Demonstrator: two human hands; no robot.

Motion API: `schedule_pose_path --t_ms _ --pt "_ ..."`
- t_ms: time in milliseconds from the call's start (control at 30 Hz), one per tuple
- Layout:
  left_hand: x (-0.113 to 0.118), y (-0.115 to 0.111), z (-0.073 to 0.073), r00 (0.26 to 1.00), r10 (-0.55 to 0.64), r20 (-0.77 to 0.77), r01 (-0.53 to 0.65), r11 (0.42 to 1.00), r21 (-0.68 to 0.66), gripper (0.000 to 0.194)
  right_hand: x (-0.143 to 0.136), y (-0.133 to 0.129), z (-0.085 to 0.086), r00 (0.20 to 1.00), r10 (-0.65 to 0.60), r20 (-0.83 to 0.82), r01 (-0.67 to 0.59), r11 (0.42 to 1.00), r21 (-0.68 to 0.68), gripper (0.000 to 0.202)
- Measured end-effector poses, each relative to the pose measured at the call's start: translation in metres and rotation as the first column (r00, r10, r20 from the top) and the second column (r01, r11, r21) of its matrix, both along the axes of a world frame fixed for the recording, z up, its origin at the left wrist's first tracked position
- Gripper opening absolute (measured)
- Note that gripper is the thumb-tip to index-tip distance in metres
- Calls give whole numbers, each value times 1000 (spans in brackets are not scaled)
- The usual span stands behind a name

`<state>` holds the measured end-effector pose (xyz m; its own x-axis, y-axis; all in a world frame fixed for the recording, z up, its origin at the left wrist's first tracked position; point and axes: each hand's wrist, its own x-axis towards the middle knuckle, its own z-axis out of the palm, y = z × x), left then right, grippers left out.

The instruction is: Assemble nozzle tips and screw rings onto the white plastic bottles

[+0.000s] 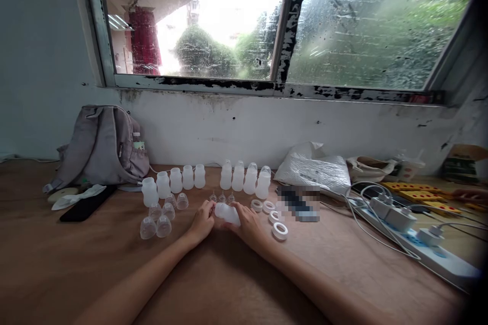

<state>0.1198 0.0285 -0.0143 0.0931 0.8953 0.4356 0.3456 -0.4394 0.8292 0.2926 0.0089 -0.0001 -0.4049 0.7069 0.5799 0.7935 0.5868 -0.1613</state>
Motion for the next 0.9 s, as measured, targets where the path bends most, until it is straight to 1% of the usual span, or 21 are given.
schedule_pose_path --t_ms 67,133,233,400,600,667,767,833,900 --pt "1 -1 2 996 12 -84 -7 998 67 15 1 1 2 998 -23 59 23 1000 -2 34" --pt "1 -1 2 993 11 -116 -2 996 84 16 1 1 4 996 -29 86 29 1000 -6 36" --pt "0 1 0 995 4 -99 5 996 85 21 1 -1 5 992 -23 120 23 1000 4 39" --pt "-2 0 -2 999 -42 -35 44 997 60 30 -1 -5 3 984 -25 176 15 998 57 37" --pt "0 -7 5 1000 -28 -7 28 999 28 29 -2 -9 2 987 -57 152 47 997 64 45" --pt "1 -10 9 1000 -3 -22 4 999 50 28 -3 -11 3 983 -53 178 42 997 67 40" --pt "1 -13 12 998 40 -49 -34 991 127 27 -4 -13 1 981 -46 188 30 996 88 34" --pt "1 -13 11 997 52 -49 -44 987 152 26 -3 -12 -2 988 -44 151 29 995 99 35" --pt "1 -11 9 998 50 -32 -46 990 132 25 -1 -9 -5 995 -41 96 32 995 99 39"
